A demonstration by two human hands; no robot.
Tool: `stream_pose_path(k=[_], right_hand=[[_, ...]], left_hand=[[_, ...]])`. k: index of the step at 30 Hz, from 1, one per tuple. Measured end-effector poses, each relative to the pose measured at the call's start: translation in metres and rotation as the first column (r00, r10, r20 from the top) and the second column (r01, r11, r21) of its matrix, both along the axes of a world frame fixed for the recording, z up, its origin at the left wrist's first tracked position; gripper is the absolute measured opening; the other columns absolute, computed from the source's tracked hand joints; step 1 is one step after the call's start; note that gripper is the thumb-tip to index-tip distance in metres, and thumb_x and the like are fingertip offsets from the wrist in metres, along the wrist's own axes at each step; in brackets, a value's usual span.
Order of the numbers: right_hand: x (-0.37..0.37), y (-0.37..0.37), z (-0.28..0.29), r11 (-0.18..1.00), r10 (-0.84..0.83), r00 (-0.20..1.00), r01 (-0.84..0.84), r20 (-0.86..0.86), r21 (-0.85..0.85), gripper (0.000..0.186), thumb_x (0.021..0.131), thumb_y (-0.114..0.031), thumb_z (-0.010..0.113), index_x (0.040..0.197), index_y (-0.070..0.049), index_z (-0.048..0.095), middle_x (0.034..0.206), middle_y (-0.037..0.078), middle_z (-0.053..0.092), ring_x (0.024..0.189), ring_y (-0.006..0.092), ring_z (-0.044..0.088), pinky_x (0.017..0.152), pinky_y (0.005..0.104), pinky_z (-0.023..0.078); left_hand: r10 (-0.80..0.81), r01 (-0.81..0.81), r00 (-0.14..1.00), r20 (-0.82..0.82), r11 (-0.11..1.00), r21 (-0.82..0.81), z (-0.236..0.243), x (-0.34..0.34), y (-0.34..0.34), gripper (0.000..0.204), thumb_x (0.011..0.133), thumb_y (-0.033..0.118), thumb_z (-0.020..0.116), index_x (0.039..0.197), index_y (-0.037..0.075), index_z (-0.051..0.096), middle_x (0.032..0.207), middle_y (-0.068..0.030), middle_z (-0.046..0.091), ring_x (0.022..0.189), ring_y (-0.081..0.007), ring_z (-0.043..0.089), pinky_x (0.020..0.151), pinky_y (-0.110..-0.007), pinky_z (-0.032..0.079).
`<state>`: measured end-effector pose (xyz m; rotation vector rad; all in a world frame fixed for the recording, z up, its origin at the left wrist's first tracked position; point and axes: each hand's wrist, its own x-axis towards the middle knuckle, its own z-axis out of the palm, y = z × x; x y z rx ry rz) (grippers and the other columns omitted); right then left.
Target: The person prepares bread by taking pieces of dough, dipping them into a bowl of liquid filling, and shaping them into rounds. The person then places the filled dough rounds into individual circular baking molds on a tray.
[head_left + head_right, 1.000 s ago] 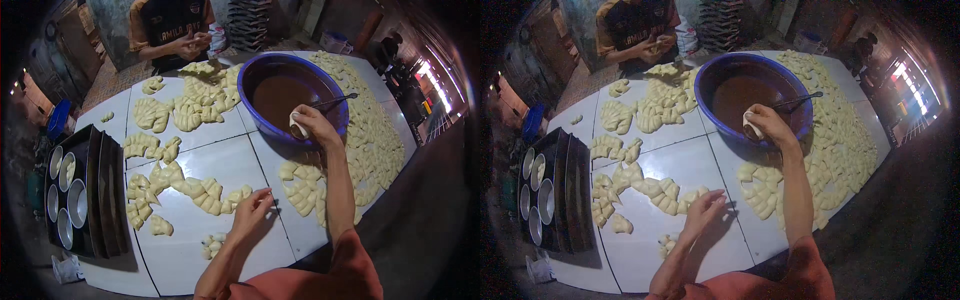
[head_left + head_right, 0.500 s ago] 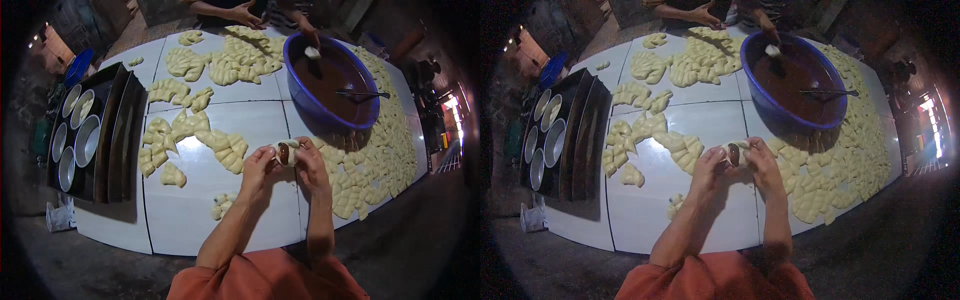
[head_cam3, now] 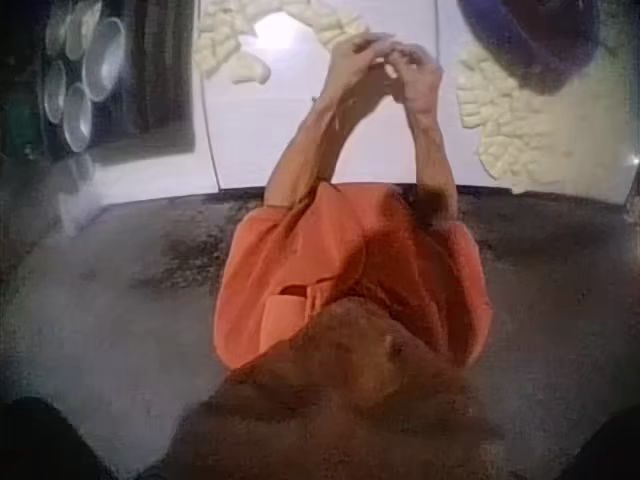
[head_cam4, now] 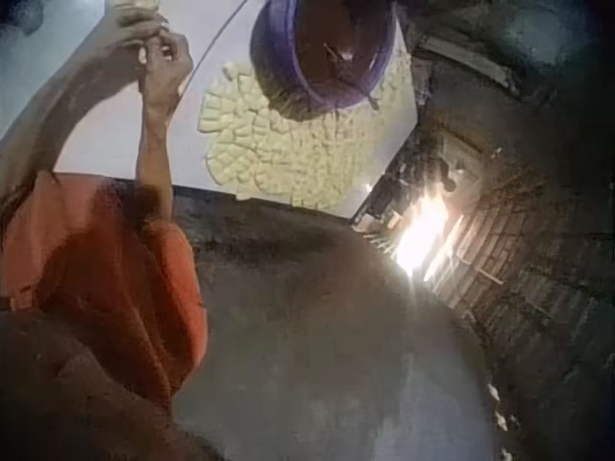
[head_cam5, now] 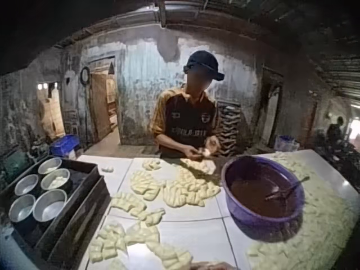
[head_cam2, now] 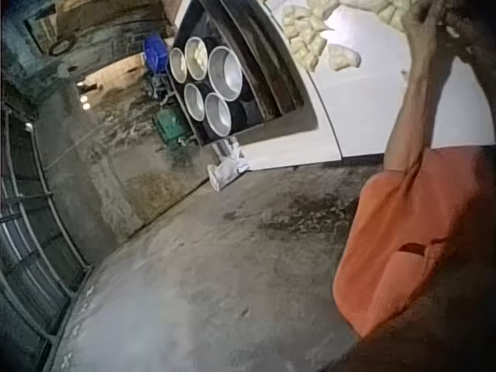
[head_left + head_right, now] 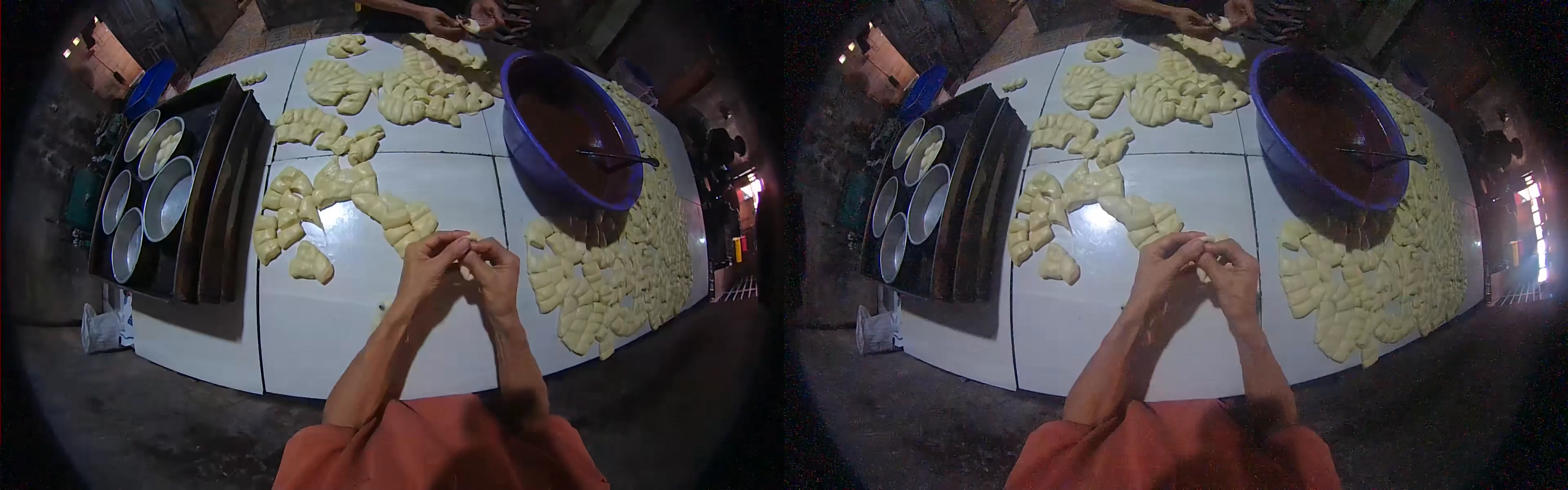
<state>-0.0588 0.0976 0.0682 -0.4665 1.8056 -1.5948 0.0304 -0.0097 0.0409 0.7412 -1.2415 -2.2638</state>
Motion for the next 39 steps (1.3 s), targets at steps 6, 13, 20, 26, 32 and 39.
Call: stream_pose_path(k=[6, 13, 20, 26, 32, 39], right_hand=[[-0.003, 0.015, -0.005, 0.951, 0.248, 0.966, -0.256, -0.069, -0.172, 0.03, 0.094, -0.012, 0.068, 0.121, 0.002, 0.067, 0.112, 0.007, 0.065, 0.09, 0.013, 0.06, 0.084, 0.0253, 0.049], [-0.003, 0.009, -0.02, 0.942, 0.1, 0.872, -0.238, -0.479, -0.237, 0.018, 0.088, -0.011, 0.076, 0.103, -0.004, 0.07, 0.109, 0.006, 0.06, 0.094, 0.0133, 0.059, 0.08, 0.0279, 0.05], [0.019, 0.006, -0.037, 0.942, -0.146, 0.793, -0.072, -0.592, -0.329, 0.015, 0.086, -0.006, 0.076, 0.096, -0.003, 0.065, 0.094, 0.006, 0.063, 0.08, 0.0143, 0.056, 0.068, 0.0295, 0.048], [0.019, 0.014, -0.027, 0.99, 0.037, 0.748, -0.118, -0.663, -0.079, 0.02, 0.086, -0.012, 0.077, 0.1, -0.001, 0.066, 0.083, 0.009, 0.063, 0.073, 0.0153, 0.057, 0.064, 0.0295, 0.048], [0.044, 0.041, -0.001, 0.952, 0.269, 0.908, -0.302, -0.322, -0.057, 0.026, 0.089, -0.012, 0.073, 0.111, -0.001, 0.066, 0.103, 0.008, 0.066, 0.089, 0.015, 0.065, 0.073, 0.0278, 0.053], [0.038, 0.049, -0.019, 0.873, 0.443, 0.893, -0.45, 0.083, 0.187, 0.044, 0.085, -0.012, 0.072, 0.122, 0.001, 0.053, 0.1, 0.011, 0.062, 0.086, 0.0145, 0.062, 0.078, 0.0285, 0.053]], left_hand=[[-0.15, 0.131, 0.968, 0.199, 0.986, 0.103, 0.008, 0.013, -0.025, 0.033, 0.093, 0.027, 0.073, 0.113, 0.001, 0.069, 0.095, -0.005, 0.07, 0.085, -0.0123, 0.066, 0.072, -0.028, 0.054], [-0.158, 0.149, 0.985, 0.064, 0.98, 0.129, 0.019, 0.028, -0.009, 0.029, 0.093, 0.019, 0.072, 0.115, 0.001, 0.069, 0.099, -0.0059, 0.07, 0.085, -0.0109, 0.067, 0.067, -0.024, 0.057], [-0.24, 0.226, 0.969, 0.062, 0.958, 0.174, 0.016, 0.04, 0.001, 0.023, 0.1, 0.013, 0.059, 0.118, 0.001, 0.067, 0.103, -0.0043, 0.068, 0.088, -0.0107, 0.066, 0.07, -0.024, 0.057], [-0.129, 0.13, 0.988, 0.082, 0.992, -0.008, 0.006, 0.051, 0.018, 0.024, 0.095, 0.017, 0.067, 0.112, -0.001, 0.068, 0.096, -0.0056, 0.069, 0.075, -0.0095, 0.064, 0.065, -0.023, 0.054], [-0.181, 0.181, 0.967, 0.181, 0.983, 0.018, 0.014, 0.083, 0.009, 0.036, 0.101, 0.029, 0.06, 0.123, 0.001, 0.065, 0.095, -0.0058, 0.07, 0.077, -0.0091, 0.064, 0.063, -0.022, 0.052], [0.093, 0.171, 0.802, 0.591, 0.911, -0.376, 0.021, 0.166, -0.007, 0.043, 0.098, 0.023, 0.061, 0.136, 0.004, 0.058, 0.116, -0.0124, 0.069, 0.091, -0.0154, 0.068, 0.076, -0.031, 0.056]])
